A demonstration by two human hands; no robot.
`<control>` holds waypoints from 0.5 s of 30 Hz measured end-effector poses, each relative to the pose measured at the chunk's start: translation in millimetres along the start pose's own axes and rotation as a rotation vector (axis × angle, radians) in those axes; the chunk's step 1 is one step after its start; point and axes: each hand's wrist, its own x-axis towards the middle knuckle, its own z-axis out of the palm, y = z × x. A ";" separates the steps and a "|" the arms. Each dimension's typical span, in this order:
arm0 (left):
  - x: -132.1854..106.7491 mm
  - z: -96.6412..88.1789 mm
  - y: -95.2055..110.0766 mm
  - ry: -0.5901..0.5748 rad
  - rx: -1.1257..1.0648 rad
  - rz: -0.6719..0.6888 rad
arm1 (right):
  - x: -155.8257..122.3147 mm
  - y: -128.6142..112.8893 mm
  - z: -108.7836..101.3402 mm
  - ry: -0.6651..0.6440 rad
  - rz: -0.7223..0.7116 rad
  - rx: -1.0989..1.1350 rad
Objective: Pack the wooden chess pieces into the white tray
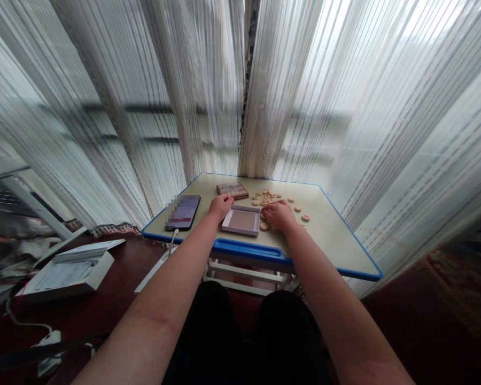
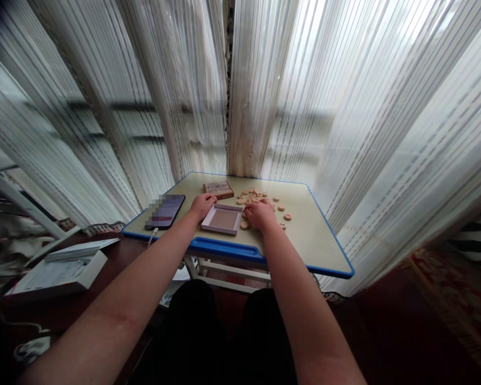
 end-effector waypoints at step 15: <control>0.2 0.0 -0.2 0.001 0.011 0.017 | 3.5 3.7 5.6 0.052 0.018 0.044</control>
